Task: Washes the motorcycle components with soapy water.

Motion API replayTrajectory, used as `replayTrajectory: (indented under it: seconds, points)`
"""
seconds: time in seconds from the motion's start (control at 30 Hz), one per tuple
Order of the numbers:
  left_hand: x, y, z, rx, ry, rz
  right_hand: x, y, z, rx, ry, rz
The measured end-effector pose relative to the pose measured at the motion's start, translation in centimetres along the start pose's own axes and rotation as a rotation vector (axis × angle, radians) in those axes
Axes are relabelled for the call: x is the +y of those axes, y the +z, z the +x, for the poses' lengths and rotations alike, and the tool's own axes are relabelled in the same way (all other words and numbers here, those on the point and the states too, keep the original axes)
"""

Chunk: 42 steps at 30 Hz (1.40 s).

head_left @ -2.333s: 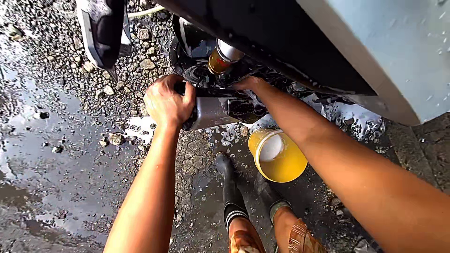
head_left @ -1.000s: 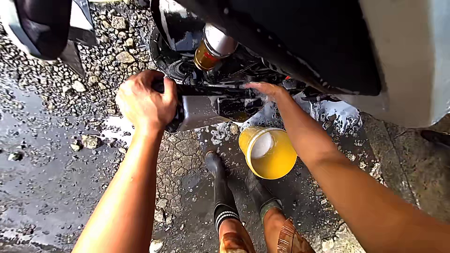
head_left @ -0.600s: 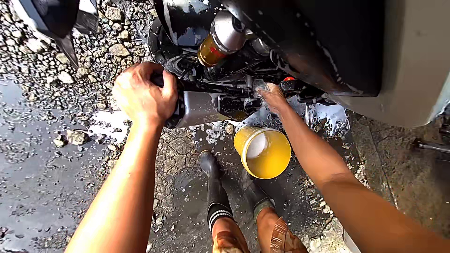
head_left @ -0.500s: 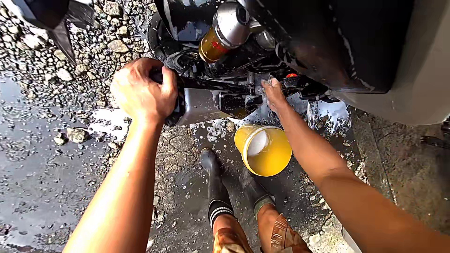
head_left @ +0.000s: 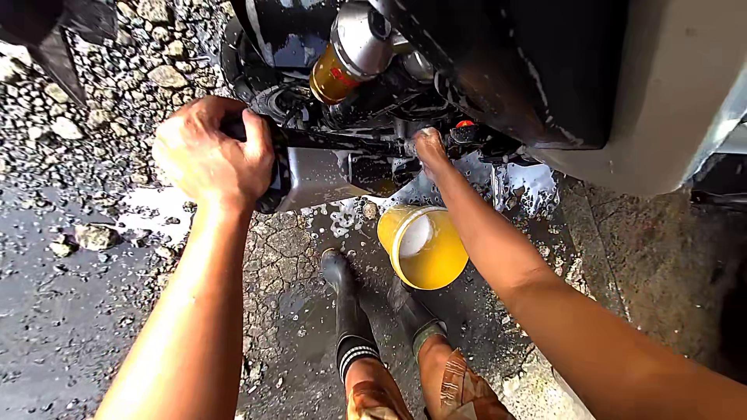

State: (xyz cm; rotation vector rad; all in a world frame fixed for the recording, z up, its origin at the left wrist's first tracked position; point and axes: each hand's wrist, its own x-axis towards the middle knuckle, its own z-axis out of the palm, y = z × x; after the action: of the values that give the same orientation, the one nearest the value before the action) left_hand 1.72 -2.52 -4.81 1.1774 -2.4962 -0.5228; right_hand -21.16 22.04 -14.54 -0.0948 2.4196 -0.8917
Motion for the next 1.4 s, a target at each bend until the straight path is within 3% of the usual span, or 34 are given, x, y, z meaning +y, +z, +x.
replayTrajectory:
  seconds: [0.13, 0.23, 0.37, 0.47, 0.6, 0.7, 0.9, 1.03, 1.2, 1.33, 1.4]
  points:
    - [0.0, 0.0, -0.1, 0.011, -0.014, -0.015, -0.3, -2.1, -2.3, 0.15, 0.244, 0.574]
    - [-0.4, 0.1, 0.1, 0.038, 0.0, -0.026, -1.9, -1.3, -3.0, 0.266, 0.227, 0.831]
    - [-0.6, 0.5, 0.0, 0.044, 0.007, -0.026, 0.1, 0.4, 0.5, 0.148, 0.197, 0.517]
    - [-0.4, 0.3, -0.2, 0.048, 0.007, -0.033, 2.2, -1.2, 0.5, 0.028, 0.087, 0.483]
    - [-0.5, 0.5, -0.3, 0.038, -0.015, -0.024, -1.2, -1.7, -2.7, 0.181, 0.026, 0.6]
    - [-0.4, 0.5, 0.1, 0.049, -0.012, -0.021, -2.2, 0.1, -2.3, 0.144, 0.045, 0.393]
    - [-0.6, 0.7, 0.1, 0.06, -0.018, -0.032, -3.5, -1.9, -2.5, 0.199, 0.132, 0.931]
    - [-0.5, 0.7, 0.0, 0.072, -0.022, -0.025, -3.3, 0.0, -0.6, 0.142, 0.212, 0.706]
    - [-0.5, 0.5, -0.1, 0.077, -0.018, -0.057, -1.4, -0.9, -2.9, 0.053, 0.029, 0.388]
    - [-0.4, 0.5, -0.1, 0.074, -0.02, -0.059, -1.2, -0.1, -0.5, -0.087, -0.155, -0.196]
    - [-0.3, 0.4, -0.2, 0.074, -0.028, -0.059, -0.6, -1.0, -0.8, -0.068, -0.225, -0.229]
